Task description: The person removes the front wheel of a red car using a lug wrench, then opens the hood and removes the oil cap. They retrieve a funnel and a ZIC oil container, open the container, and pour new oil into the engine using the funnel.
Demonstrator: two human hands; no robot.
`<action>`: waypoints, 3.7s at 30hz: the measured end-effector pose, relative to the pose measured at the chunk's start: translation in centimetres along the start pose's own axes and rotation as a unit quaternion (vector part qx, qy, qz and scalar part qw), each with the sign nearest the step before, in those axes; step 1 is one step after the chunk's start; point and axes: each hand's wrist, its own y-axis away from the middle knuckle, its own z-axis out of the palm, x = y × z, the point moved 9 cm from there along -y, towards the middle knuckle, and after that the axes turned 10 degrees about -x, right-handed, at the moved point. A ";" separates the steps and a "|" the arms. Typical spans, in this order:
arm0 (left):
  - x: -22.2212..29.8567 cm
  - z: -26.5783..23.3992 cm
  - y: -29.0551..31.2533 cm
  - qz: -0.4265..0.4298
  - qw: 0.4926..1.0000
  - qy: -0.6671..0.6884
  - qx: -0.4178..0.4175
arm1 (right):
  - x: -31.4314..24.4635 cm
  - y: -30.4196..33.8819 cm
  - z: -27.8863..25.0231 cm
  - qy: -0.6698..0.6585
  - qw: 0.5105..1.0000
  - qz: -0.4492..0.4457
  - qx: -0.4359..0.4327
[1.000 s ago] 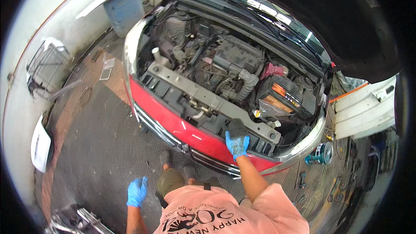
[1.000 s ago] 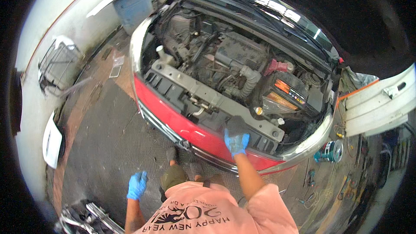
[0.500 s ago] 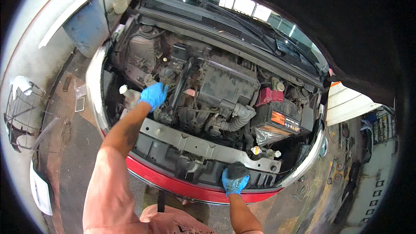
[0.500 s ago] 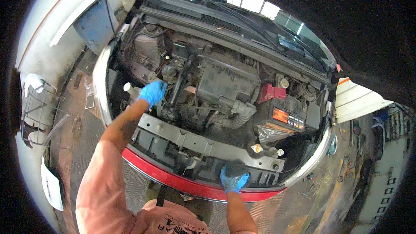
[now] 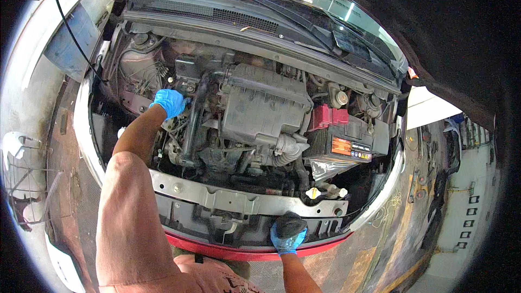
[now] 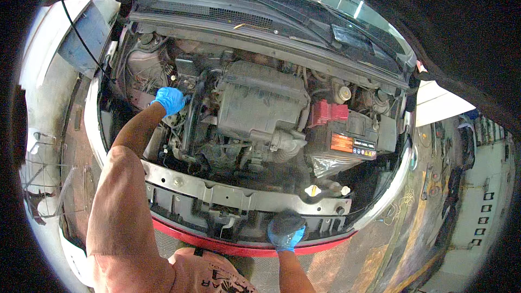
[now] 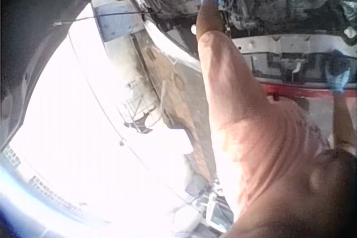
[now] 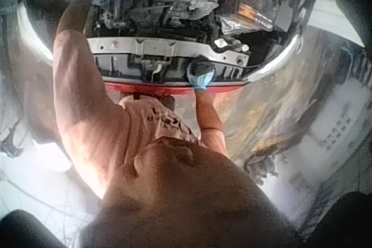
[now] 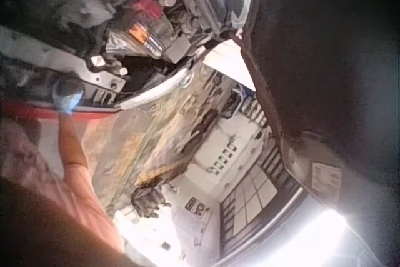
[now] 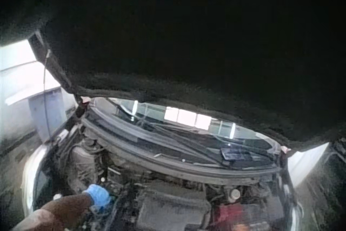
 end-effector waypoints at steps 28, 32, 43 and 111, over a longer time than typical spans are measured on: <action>1.1 -1.6 2.2 0.045 0.985 -0.163 -0.026 | 0.5 0.7 -0.2 -0.076 0.996 0.006 0.044; 1.6 -0.6 0.2 0.057 0.986 -0.138 -0.075 | 1.0 0.9 -0.1 -0.055 0.997 0.015 0.050; -7.7 20.0 -3.0 -0.177 0.376 0.907 0.070 | -0.9 -0.1 -1.8 -0.143 0.981 -0.030 0.123; 5.6 -17.6 11.2 0.041 0.873 0.289 0.392 | 0.5 1.4 -1.9 -0.058 0.998 0.009 0.019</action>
